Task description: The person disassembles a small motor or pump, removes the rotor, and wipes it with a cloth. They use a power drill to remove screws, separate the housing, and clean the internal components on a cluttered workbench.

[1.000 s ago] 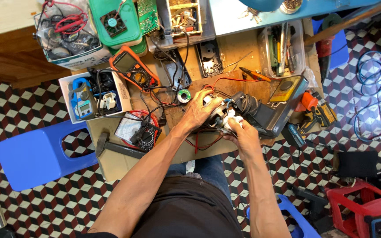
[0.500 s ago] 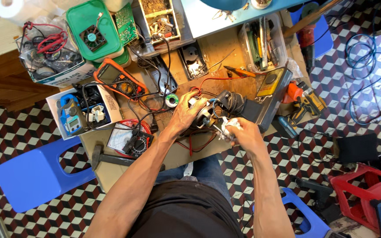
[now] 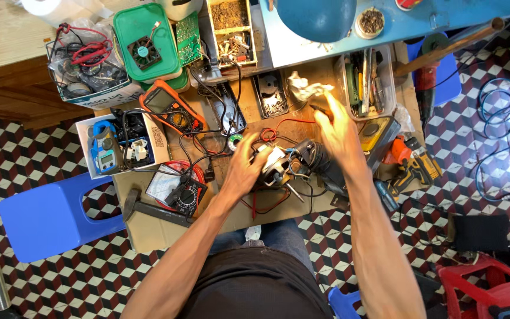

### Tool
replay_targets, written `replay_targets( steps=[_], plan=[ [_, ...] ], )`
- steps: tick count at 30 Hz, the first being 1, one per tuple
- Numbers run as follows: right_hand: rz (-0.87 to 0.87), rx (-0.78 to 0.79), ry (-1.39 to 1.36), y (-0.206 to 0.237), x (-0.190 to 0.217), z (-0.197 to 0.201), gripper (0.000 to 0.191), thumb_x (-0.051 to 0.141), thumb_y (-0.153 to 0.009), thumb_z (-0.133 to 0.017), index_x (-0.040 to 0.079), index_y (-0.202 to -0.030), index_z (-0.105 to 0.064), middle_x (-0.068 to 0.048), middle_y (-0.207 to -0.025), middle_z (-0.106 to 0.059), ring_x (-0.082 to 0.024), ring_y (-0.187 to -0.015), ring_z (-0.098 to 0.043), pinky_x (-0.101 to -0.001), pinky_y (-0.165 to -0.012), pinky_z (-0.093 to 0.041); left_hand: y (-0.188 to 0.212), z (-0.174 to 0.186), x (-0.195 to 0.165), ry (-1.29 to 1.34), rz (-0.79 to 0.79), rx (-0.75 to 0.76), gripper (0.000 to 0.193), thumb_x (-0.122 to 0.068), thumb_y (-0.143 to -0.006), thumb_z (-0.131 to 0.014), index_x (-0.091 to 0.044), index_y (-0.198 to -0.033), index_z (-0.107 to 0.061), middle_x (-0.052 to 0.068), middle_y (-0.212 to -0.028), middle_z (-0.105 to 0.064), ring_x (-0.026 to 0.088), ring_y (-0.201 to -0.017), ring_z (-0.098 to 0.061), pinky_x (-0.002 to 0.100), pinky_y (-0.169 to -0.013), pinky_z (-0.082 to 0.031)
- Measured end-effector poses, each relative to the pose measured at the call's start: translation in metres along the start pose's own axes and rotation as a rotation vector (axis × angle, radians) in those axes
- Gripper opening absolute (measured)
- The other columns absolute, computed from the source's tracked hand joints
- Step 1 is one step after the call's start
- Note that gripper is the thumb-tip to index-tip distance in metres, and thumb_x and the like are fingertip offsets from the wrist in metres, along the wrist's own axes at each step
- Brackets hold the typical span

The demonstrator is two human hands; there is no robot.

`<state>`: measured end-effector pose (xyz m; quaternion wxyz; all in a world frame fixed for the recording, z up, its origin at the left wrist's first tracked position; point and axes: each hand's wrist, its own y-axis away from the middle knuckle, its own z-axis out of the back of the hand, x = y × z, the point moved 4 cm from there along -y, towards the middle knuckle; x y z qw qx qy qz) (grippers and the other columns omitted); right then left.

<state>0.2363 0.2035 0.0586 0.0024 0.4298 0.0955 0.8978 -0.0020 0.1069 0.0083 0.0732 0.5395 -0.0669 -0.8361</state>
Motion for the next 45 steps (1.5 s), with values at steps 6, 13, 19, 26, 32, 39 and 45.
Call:
replay_targets(
  steps=[6,13,19,26,32,39,45],
  plan=[
    [0.022,0.263,0.177,0.064,-0.039,-0.017,0.090,0.038,-0.078,-0.077,-0.003,-0.149,-0.040,-0.027,-0.146,-0.050,-0.038,-0.138,-0.047,-0.0424,-0.116,-0.035,0.090,0.026,0.001,0.209,0.455,-0.167,0.052,-0.051,-0.097,-0.059,-0.006,-0.120,-0.071,0.010,-0.096,-0.075,0.023,-0.089,-0.069,0.034,-0.080,-0.056],
    [0.055,0.466,0.333,0.028,-0.063,-0.035,0.083,0.038,-0.071,-0.081,0.003,-0.140,-0.050,-0.022,-0.134,-0.058,-0.038,-0.127,-0.054,-0.0443,-0.107,-0.042,0.102,-0.047,0.010,0.991,0.873,-0.161,0.062,-0.052,-0.085,-0.069,-0.008,-0.128,-0.060,0.006,-0.111,-0.069,0.021,-0.105,-0.068,0.039,-0.095,-0.052],
    [0.179,0.427,0.232,0.025,-0.056,-0.033,0.070,0.032,-0.070,-0.079,0.002,-0.130,-0.059,-0.019,-0.125,-0.064,-0.036,-0.116,-0.063,-0.0431,-0.099,-0.049,0.083,-0.077,0.014,1.145,0.779,-0.407,0.068,-0.052,-0.081,-0.075,-0.003,-0.127,-0.062,0.009,-0.116,-0.071,0.019,-0.109,-0.067,0.039,-0.097,-0.050],
    [0.304,0.269,0.221,0.043,-0.048,-0.033,0.067,0.028,-0.070,-0.079,-0.001,-0.127,-0.059,-0.020,-0.116,-0.063,-0.037,-0.108,-0.064,-0.0454,-0.094,-0.051,0.092,-0.092,0.010,1.105,0.789,-0.645,0.079,-0.047,-0.079,-0.081,-0.002,-0.134,-0.048,0.011,-0.118,-0.068,0.019,-0.108,-0.065,0.039,-0.097,-0.051],
    [0.301,0.268,0.193,0.045,-0.034,-0.025,0.063,0.027,-0.071,-0.080,0.002,-0.126,-0.060,-0.018,-0.111,-0.063,-0.036,-0.100,-0.067,-0.0455,-0.087,-0.054,0.091,-0.084,-0.010,1.231,0.720,-0.663,0.062,-0.045,-0.078,-0.081,-0.008,-0.124,-0.062,0.003,-0.109,-0.071,0.015,-0.099,-0.067,0.038,-0.088,-0.053],
    [0.311,0.284,0.188,0.041,-0.017,-0.012,0.058,0.028,-0.072,-0.081,0.004,-0.122,-0.062,-0.016,-0.110,-0.064,-0.034,-0.098,-0.068,-0.0447,-0.085,-0.055,0.062,-0.072,-0.025,1.299,0.727,-0.486,0.057,-0.057,-0.082,-0.073,-0.012,-0.117,-0.072,0.002,-0.099,-0.073,0.014,-0.084,-0.068,0.033,-0.071,-0.054],
    [0.318,0.311,0.251,0.037,-0.016,-0.010,0.060,0.031,-0.073,-0.080,0.002,-0.123,-0.061,-0.018,-0.111,-0.064,-0.035,-0.102,-0.067,-0.0451,-0.088,-0.054,0.052,-0.069,-0.029,1.355,0.685,-0.407,0.054,-0.045,-0.077,-0.082,-0.011,-0.117,-0.070,0.002,-0.098,-0.073,0.013,-0.084,-0.069,0.036,-0.074,-0.060]
  ],
)
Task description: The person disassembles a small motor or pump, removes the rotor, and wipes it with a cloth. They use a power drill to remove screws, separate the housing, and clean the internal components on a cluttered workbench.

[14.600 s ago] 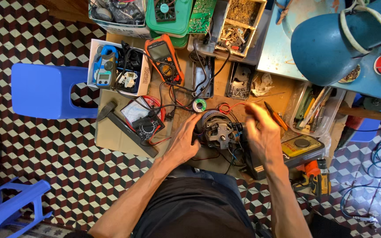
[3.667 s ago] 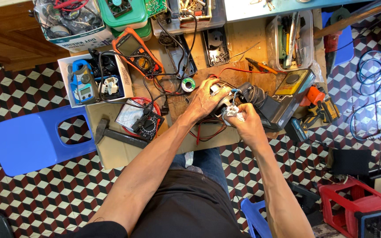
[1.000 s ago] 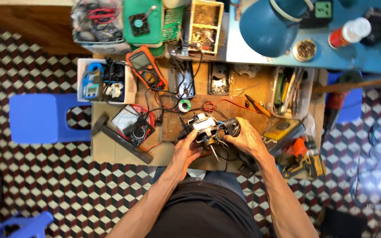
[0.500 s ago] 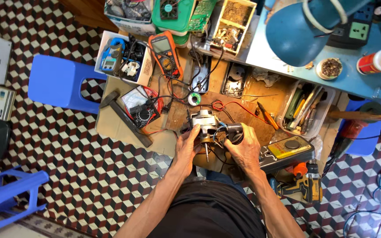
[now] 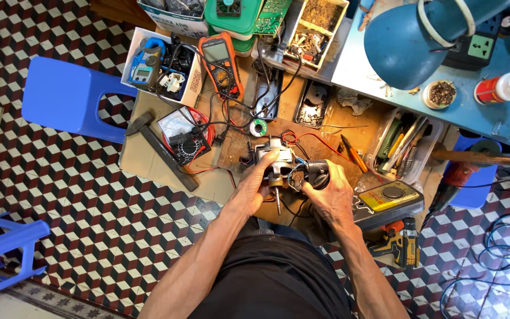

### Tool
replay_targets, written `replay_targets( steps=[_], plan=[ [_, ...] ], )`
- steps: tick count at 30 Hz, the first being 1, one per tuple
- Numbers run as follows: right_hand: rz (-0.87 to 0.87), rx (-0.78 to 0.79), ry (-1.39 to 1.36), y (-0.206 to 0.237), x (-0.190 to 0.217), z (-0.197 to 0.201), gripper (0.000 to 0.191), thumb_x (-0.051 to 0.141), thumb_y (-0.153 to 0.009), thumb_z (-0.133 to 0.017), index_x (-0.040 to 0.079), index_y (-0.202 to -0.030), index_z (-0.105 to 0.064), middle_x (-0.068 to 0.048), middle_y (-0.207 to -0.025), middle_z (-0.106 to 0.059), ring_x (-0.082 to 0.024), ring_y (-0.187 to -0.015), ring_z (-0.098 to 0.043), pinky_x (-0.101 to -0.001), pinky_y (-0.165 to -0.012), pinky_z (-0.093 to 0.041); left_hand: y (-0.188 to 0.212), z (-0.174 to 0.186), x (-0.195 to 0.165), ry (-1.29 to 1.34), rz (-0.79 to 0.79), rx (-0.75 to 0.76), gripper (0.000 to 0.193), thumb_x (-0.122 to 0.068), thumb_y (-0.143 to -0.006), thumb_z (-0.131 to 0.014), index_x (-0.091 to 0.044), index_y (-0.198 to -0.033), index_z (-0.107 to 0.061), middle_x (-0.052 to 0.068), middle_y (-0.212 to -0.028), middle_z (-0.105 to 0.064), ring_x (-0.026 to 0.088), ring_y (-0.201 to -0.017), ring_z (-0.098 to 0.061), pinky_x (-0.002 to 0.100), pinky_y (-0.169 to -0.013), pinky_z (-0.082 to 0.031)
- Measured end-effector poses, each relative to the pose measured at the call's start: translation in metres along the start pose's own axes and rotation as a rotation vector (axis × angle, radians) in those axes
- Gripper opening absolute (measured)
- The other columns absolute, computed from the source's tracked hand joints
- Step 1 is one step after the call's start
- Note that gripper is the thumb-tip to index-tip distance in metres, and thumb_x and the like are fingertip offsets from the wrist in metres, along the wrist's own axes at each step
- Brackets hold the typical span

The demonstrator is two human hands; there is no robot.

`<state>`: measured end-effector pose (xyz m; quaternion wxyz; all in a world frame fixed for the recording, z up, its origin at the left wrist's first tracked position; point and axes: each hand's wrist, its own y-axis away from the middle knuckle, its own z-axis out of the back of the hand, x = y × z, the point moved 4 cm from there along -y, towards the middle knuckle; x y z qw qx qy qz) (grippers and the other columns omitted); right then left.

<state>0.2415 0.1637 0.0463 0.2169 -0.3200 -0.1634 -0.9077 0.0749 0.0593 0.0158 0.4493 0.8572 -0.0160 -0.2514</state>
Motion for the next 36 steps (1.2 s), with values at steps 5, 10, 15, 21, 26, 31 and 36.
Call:
replay_targets(
  steps=[5,10,15,21,26,31,36],
  plan=[
    [-0.121,0.153,0.010,-0.009,-0.006,0.001,0.061,0.035,-0.072,-0.078,0.003,-0.121,-0.063,-0.019,-0.115,-0.067,-0.036,-0.103,-0.068,-0.0450,-0.092,-0.053,0.010,-0.005,-0.013,-0.130,-0.216,0.026,0.056,-0.043,-0.076,-0.084,-0.011,-0.119,-0.068,0.000,-0.101,-0.072,0.010,-0.087,-0.069,0.028,-0.072,-0.058],
    [-0.141,0.262,-0.009,-0.017,-0.002,0.003,0.056,0.037,-0.073,-0.076,0.004,-0.117,-0.065,-0.017,-0.108,-0.071,-0.033,-0.103,-0.069,-0.0440,-0.093,-0.053,0.012,-0.003,-0.023,-0.220,-0.244,-0.024,0.060,-0.047,-0.073,-0.083,-0.009,-0.117,-0.068,0.000,-0.096,-0.073,0.009,-0.082,-0.070,0.028,-0.066,-0.060],
    [-0.235,0.304,0.021,-0.019,0.000,-0.002,0.054,0.037,-0.073,-0.076,0.005,-0.116,-0.065,-0.016,-0.108,-0.072,-0.030,-0.100,-0.070,-0.0430,-0.090,-0.055,0.009,-0.001,-0.019,-0.190,-0.213,-0.131,0.061,-0.049,-0.073,-0.083,-0.007,-0.116,-0.070,0.003,-0.094,-0.072,0.012,-0.078,-0.069,0.030,-0.065,-0.060],
    [-0.280,0.336,-0.005,-0.022,-0.003,-0.007,0.055,0.038,-0.072,-0.076,0.005,-0.116,-0.067,-0.015,-0.102,-0.074,-0.029,-0.096,-0.072,-0.0415,-0.089,-0.055,0.009,0.001,-0.020,-0.228,-0.261,-0.166,0.059,-0.049,-0.072,-0.082,-0.010,-0.114,-0.070,0.002,-0.092,-0.072,0.010,-0.077,-0.069,0.028,-0.063,-0.058],
    [-0.272,0.361,0.014,-0.027,-0.003,-0.009,0.056,0.037,-0.072,-0.077,0.005,-0.116,-0.066,-0.015,-0.101,-0.074,-0.029,-0.095,-0.072,-0.0418,-0.088,-0.055,0.005,0.004,-0.024,-0.244,-0.297,-0.119,0.059,-0.051,-0.075,-0.081,-0.007,-0.114,-0.072,0.002,-0.092,-0.072,0.009,-0.076,-0.066,0.027,-0.063,-0.055],
    [-0.251,0.324,-0.022,-0.024,-0.002,-0.009,0.058,0.037,-0.071,-0.076,0.004,-0.118,-0.065,-0.017,-0.104,-0.073,-0.030,-0.097,-0.072,-0.0419,-0.089,-0.056,-0.001,0.005,-0.020,-0.219,-0.252,-0.135,0.059,-0.054,-0.077,-0.080,-0.007,-0.113,-0.073,0.002,-0.090,-0.073,0.010,-0.076,-0.067,0.028,-0.064,-0.055],
    [-0.174,0.337,0.035,-0.022,0.002,-0.011,0.067,0.042,-0.075,-0.074,0.004,-0.128,-0.057,-0.020,-0.115,-0.068,-0.032,-0.103,-0.069,-0.0441,-0.092,-0.054,-0.003,0.004,-0.017,-0.189,-0.264,-0.124,0.061,-0.054,-0.074,-0.081,-0.009,-0.115,-0.071,0.001,-0.093,-0.073,0.009,-0.077,-0.068,0.027,-0.064,-0.057]
  ],
)
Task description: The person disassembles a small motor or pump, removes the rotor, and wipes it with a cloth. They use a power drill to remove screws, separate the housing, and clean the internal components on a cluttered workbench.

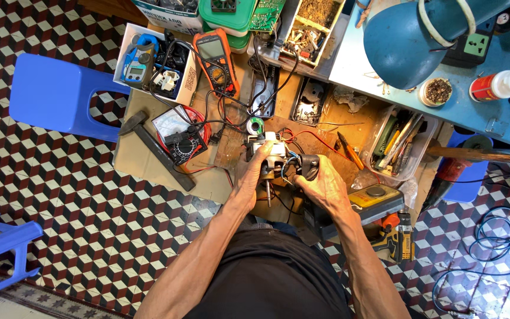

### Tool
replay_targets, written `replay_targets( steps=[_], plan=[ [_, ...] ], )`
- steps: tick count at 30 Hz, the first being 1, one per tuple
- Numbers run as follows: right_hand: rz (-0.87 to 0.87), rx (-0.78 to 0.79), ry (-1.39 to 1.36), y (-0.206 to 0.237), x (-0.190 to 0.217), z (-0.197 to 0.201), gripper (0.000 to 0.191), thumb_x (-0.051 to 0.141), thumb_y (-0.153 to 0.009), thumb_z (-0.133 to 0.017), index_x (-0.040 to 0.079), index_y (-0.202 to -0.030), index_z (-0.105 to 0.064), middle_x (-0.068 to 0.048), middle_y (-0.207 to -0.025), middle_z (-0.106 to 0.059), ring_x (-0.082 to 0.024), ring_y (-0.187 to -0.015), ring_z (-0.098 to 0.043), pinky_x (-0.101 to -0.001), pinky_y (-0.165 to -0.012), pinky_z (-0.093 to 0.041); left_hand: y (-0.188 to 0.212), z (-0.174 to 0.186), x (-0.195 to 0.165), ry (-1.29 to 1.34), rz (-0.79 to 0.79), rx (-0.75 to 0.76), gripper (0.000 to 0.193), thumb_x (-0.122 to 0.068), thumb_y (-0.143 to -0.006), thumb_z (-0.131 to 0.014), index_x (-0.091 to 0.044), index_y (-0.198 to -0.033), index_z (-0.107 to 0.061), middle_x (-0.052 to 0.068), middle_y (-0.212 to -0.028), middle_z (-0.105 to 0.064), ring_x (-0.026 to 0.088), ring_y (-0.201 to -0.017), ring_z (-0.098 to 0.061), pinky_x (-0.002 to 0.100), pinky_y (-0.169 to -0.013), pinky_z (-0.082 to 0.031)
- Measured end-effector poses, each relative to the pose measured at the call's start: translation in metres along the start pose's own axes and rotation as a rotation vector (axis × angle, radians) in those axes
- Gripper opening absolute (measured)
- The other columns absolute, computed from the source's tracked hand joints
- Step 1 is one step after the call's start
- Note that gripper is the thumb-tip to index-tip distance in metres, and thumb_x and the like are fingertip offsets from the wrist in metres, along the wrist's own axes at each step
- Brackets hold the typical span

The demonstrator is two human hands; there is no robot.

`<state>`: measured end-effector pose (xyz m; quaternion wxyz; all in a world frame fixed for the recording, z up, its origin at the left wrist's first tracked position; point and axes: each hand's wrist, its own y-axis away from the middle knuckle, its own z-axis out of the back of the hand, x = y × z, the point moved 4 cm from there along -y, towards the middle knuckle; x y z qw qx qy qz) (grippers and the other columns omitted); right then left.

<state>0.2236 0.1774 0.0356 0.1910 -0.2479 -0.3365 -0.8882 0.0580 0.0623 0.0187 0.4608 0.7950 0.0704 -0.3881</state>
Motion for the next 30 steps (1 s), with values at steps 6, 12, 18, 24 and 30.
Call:
replay_targets(
  steps=[6,12,18,24,30],
  plan=[
    [-0.064,0.004,0.042,-0.010,0.001,-0.006,0.081,0.054,-0.081,-0.069,-0.001,-0.137,-0.047,-0.023,-0.123,-0.064,-0.037,-0.109,-0.067,-0.0480,-0.097,-0.052,-0.001,0.002,0.008,-0.042,0.044,0.003,0.063,-0.057,-0.074,-0.079,-0.009,-0.114,-0.071,0.002,-0.089,-0.073,0.011,-0.075,-0.070,0.027,-0.066,-0.059],
    [0.086,-0.187,0.087,-0.005,0.005,-0.016,0.080,0.041,-0.081,-0.073,-0.006,-0.140,-0.044,-0.029,-0.127,-0.060,-0.043,-0.107,-0.065,-0.0508,-0.093,-0.052,0.000,0.005,0.014,0.047,0.045,0.006,0.061,-0.054,-0.077,-0.080,-0.009,-0.116,-0.070,-0.001,-0.091,-0.070,0.008,-0.077,-0.066,0.025,-0.065,-0.057],
    [0.102,-0.394,0.044,0.002,0.009,-0.028,0.071,0.031,-0.078,-0.075,-0.005,-0.135,-0.050,-0.028,-0.122,-0.063,-0.044,-0.102,-0.065,-0.0503,-0.091,-0.052,-0.001,0.009,0.021,0.068,0.072,-0.052,0.058,-0.051,-0.078,-0.081,-0.009,-0.116,-0.068,0.000,-0.094,-0.069,0.007,-0.077,-0.064,0.025,-0.064,-0.055],
    [0.253,-0.470,0.013,-0.002,0.005,-0.031,0.063,0.027,-0.080,-0.075,-0.005,-0.130,-0.053,-0.026,-0.116,-0.067,-0.040,-0.104,-0.066,-0.0486,-0.095,-0.051,-0.003,0.006,0.021,0.109,0.033,-0.019,0.058,-0.049,-0.077,-0.083,-0.009,-0.117,-0.068,0.000,-0.097,-0.071,0.007,-0.079,-0.064,0.026,-0.067,-0.054],
    [0.227,-0.404,-0.022,-0.009,-0.006,-0.033,0.061,0.026,-0.080,-0.076,-0.004,-0.129,-0.055,-0.029,-0.115,-0.067,-0.044,-0.106,-0.065,-0.0487,-0.096,-0.051,0.004,0.007,0.013,0.084,-0.023,0.032,0.061,-0.048,-0.077,-0.084,-0.007,-0.118,-0.065,0.003,-0.099,-0.070,0.011,-0.082,-0.064,0.029,-0.072,-0.055]
  ],
)
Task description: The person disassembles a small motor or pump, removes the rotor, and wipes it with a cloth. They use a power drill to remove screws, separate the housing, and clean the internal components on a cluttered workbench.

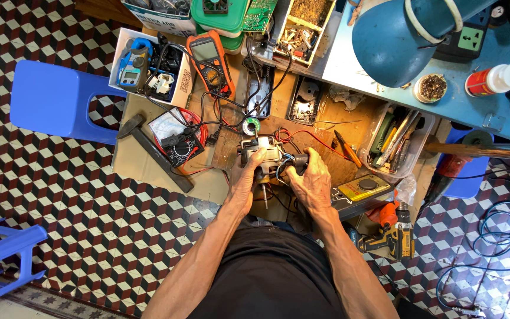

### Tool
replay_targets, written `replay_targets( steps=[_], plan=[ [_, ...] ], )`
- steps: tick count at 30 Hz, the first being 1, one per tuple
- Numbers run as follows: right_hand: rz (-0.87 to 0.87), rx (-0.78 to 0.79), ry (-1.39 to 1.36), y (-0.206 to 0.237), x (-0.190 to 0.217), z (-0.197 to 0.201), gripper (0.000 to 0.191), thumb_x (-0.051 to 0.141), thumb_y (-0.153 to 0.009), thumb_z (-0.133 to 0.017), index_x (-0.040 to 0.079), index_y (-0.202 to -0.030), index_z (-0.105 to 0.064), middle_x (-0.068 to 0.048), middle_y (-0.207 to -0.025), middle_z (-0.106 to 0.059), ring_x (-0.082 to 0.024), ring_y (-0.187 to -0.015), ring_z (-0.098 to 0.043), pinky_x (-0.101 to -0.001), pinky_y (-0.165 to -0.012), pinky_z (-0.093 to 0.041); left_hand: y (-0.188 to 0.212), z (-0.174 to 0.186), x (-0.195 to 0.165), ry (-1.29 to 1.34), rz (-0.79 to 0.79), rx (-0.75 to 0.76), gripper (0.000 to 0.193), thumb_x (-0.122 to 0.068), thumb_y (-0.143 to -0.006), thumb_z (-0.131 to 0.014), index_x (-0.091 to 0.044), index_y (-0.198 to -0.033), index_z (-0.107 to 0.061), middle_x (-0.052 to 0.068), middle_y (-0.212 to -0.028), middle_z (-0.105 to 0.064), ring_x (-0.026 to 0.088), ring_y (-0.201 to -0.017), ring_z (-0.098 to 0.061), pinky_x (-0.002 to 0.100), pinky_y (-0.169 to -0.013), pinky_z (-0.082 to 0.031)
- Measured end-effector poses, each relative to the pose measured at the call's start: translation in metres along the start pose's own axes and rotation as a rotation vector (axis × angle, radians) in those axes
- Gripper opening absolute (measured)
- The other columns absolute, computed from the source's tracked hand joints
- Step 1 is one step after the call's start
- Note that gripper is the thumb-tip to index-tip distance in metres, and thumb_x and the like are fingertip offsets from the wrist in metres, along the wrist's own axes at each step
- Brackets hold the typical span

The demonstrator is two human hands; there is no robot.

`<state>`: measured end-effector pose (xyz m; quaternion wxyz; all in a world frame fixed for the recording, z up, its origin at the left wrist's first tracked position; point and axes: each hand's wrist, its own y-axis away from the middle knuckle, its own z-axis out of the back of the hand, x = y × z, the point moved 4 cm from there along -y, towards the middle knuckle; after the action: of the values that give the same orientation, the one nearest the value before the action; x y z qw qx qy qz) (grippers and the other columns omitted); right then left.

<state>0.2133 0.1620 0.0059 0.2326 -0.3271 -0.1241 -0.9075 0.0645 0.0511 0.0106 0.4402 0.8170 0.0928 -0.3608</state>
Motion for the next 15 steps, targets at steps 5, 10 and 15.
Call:
replay_targets(
  steps=[5,10,15],
  plan=[
    [-0.090,0.145,-0.042,-0.009,-0.010,0.001,0.061,0.028,-0.083,-0.072,-0.004,-0.131,-0.052,-0.028,-0.111,-0.068,-0.041,-0.100,-0.070,-0.0477,-0.090,-0.055,0.002,0.000,-0.005,-0.093,-0.064,-0.016,0.068,-0.051,-0.072,-0.084,-0.008,-0.120,-0.061,0.004,-0.105,-0.067,0.014,-0.097,-0.065,0.033,-0.085,-0.055],
    [-0.179,0.278,-0.018,-0.016,-0.011,0.002,0.064,0.033,-0.084,-0.070,-0.002,-0.134,-0.051,-0.028,-0.109,-0.070,-0.041,-0.098,-0.071,-0.0484,-0.090,-0.055,0.000,0.002,-0.002,-0.173,-0.092,-0.082,0.070,-0.054,-0.069,-0.084,-0.011,-0.119,-0.060,0.002,-0.103,-0.065,0.014,-0.099,-0.062,0.034,-0.088,-0.053],
    [-0.188,0.344,-0.028,-0.021,-0.007,0.004,0.067,0.038,-0.084,-0.068,-0.001,-0.135,-0.051,-0.027,-0.109,-0.070,-0.041,-0.098,-0.070,-0.0486,-0.089,-0.055,0.000,0.000,-0.004,-0.209,-0.143,-0.209,0.060,-0.054,-0.072,-0.083,-0.008,-0.107,-0.068,0.001,-0.094,-0.064,0.014,-0.085,-0.060,0.034,-0.077,-0.052]
  ],
)
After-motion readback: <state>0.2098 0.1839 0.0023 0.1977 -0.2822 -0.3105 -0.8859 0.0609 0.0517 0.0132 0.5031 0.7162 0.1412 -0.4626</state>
